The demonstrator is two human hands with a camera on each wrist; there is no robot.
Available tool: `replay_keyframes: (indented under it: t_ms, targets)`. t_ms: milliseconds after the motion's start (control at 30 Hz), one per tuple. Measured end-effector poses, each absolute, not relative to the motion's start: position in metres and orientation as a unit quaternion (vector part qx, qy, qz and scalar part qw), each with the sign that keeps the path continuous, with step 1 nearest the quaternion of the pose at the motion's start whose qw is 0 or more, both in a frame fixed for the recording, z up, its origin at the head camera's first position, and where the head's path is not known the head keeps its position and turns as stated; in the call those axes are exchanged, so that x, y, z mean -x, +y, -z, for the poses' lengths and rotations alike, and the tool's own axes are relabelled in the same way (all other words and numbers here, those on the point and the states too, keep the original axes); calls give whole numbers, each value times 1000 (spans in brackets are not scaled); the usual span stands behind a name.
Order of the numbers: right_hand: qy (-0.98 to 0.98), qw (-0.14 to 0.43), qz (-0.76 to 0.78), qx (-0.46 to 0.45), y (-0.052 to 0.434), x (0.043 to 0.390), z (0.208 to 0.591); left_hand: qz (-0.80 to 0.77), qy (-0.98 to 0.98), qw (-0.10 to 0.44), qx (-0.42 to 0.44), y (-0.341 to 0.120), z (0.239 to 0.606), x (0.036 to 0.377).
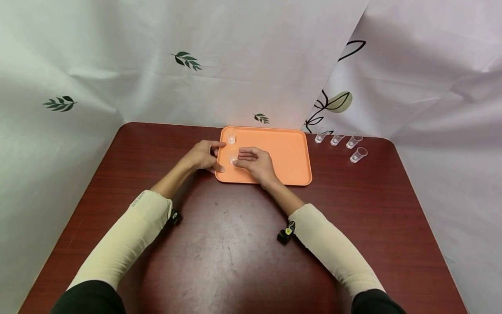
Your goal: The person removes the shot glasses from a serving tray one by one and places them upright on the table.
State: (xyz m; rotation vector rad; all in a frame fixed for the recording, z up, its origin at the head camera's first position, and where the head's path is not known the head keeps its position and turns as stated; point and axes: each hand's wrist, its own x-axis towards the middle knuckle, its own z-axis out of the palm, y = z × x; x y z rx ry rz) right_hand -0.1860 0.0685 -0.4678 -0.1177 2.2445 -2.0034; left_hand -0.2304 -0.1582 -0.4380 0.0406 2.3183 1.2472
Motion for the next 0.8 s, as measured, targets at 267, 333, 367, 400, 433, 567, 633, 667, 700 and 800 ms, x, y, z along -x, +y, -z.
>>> replay_keyframes:
  t_ms: [267, 333, 367, 400, 433, 567, 633, 667, 700, 800]
  targets:
    - [746, 63, 662, 46, 60, 187, 470, -462, 849, 257, -14, -158, 437, 230]
    - [746, 61, 661, 49, 59, 187, 470, -464, 847, 258, -11, -158, 438, 231]
    - [746, 59, 662, 50, 58, 187, 470, -465, 846, 260, -10, -158, 438, 231]
    - [745, 57, 663, 52, 58, 187, 471, -466, 845, 261, -9, -158, 438, 230]
    - [744, 55, 664, 52, 58, 187, 471, -467, 845, 262, -9, -159, 438, 230]
    - [741, 50, 667, 53, 58, 187, 473, -470, 842, 265, -9, -159, 437, 229]
    - [742, 49, 667, 50, 58, 187, 473, -472, 841, 267, -11, -159, 437, 230]
    - [742, 48, 667, 50, 58, 187, 473, -472, 840, 267, -11, -159, 438, 230]
    - [742, 48, 667, 49, 58, 187, 474, -473, 839, 267, -11, -159, 438, 230]
    - [742, 49, 667, 46, 59, 187, 474, -475, 837, 270, -11, -160, 439, 231]
